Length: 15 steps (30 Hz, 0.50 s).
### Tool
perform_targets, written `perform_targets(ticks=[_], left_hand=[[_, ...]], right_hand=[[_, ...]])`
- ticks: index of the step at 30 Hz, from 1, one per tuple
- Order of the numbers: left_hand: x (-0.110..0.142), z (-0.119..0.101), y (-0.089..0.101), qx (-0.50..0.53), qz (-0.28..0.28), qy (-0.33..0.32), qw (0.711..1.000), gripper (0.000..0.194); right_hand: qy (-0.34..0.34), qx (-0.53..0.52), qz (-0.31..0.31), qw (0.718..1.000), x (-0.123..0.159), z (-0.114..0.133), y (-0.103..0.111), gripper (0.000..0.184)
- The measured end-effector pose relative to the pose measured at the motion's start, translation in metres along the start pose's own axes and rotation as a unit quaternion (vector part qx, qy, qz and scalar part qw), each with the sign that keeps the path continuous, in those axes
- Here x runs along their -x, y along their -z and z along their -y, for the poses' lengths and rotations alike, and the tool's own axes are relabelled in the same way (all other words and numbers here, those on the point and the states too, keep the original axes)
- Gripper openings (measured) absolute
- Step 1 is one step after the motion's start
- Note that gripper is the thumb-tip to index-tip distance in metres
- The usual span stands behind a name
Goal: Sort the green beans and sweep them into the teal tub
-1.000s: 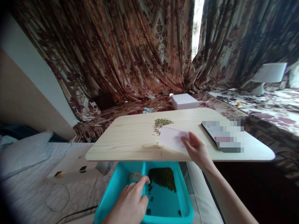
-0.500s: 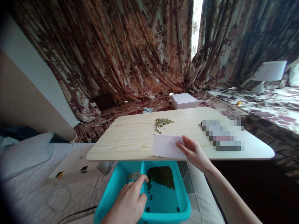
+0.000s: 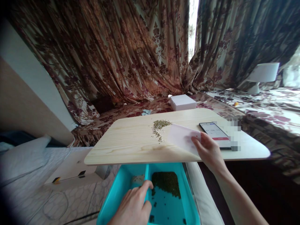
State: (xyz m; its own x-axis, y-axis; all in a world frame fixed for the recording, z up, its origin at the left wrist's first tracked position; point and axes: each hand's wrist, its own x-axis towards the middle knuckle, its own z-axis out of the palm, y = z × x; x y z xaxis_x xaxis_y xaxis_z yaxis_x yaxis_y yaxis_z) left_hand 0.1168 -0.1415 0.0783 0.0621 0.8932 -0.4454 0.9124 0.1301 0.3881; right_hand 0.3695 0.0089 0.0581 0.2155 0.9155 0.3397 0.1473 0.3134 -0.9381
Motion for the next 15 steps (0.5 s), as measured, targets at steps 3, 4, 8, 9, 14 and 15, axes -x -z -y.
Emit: perform_targets(ticks=[3, 4, 8, 9, 14, 15], left_hand=[[0.001, -0.006, 0.000, -0.008, -0.001, -0.004, 1.000, 0.053], [0.001, -0.007, 0.001, -0.010, -0.001, -0.003, 1.000, 0.053], [0.001, -0.011, 0.001, -0.015, 0.002, -0.003, 1.000, 0.053], [0.001, -0.011, 0.001, -0.015, 0.002, -0.004, 1.000, 0.054], [0.001, -0.010, -0.001, -0.013, -0.004, -0.002, 1.000, 0.054], [0.001, -0.010, -0.001, -0.014, -0.004, -0.003, 1.000, 0.054]], right_hand=[[0.009, 0.008, 0.016, 1.000, -0.002, 0.001, -0.010, 0.032], [0.011, 0.009, 0.020, 1.000, -0.002, 0.003, -0.013, 0.033], [0.018, 0.036, 0.005, 0.999, -0.009, 0.003, -0.023, 0.031], [0.020, 0.041, 0.000, 0.999, -0.011, 0.002, -0.025, 0.030], [0.039, 0.026, 0.000, 0.999, -0.025, -0.013, -0.028, 0.032], [0.042, 0.027, 0.000, 0.999, -0.027, -0.015, -0.028, 0.032]])
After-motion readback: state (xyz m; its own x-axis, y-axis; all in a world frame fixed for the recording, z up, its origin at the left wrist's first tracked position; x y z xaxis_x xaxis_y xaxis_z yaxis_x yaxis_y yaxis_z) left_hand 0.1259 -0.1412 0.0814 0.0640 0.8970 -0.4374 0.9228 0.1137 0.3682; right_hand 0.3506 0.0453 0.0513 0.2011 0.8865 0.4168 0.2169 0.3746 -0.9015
